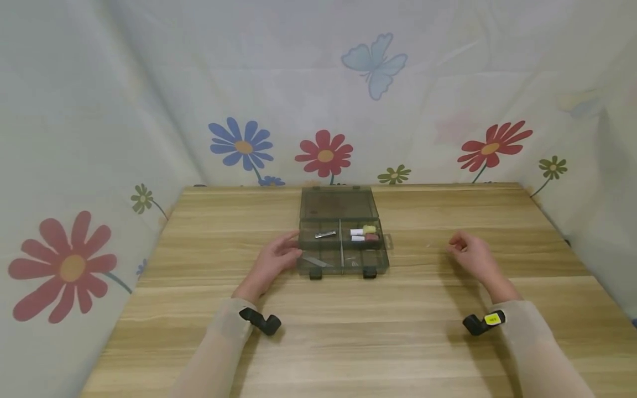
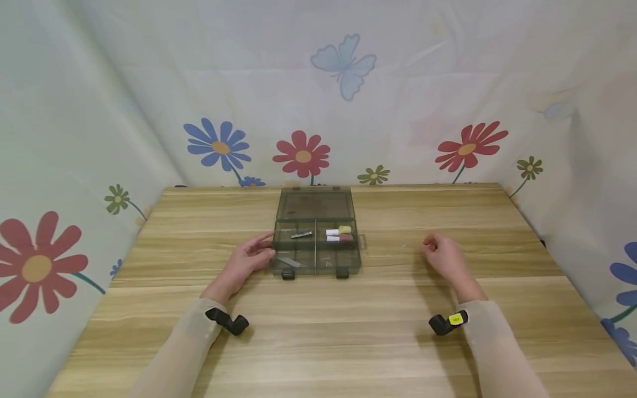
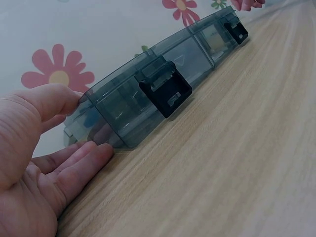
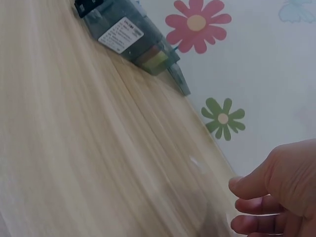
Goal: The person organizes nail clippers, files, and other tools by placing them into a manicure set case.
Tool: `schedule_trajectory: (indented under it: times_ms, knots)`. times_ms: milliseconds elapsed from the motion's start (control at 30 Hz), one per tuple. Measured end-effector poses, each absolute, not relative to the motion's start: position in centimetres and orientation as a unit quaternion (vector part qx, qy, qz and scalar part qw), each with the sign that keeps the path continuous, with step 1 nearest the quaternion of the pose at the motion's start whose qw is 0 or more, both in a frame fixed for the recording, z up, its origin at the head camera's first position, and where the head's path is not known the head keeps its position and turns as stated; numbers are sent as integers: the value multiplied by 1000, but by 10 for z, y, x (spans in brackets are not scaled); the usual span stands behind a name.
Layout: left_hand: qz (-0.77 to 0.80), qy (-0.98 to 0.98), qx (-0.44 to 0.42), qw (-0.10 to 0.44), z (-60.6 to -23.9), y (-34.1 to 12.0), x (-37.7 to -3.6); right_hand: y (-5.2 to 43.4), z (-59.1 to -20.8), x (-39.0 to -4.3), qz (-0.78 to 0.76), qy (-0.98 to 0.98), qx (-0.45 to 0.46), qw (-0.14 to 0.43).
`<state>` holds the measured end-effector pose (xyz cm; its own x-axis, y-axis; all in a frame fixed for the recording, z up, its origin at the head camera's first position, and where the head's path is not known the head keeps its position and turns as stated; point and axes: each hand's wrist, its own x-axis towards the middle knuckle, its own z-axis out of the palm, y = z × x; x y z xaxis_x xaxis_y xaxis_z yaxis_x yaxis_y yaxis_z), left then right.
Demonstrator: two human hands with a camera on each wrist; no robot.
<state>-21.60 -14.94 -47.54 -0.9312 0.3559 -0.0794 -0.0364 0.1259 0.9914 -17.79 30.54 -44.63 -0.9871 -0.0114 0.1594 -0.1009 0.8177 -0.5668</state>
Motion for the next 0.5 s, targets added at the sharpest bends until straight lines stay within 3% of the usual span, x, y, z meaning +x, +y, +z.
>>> schedule_trajectory:
  times_ms: [300,500]
  knots:
    - [648,744,102,126,-495,-151,-223,316,-452,-179,295,-955,-9,24]
    - [646,746,103,124,-494,-150,-223,320,-456,-180,294,-955,-23,21]
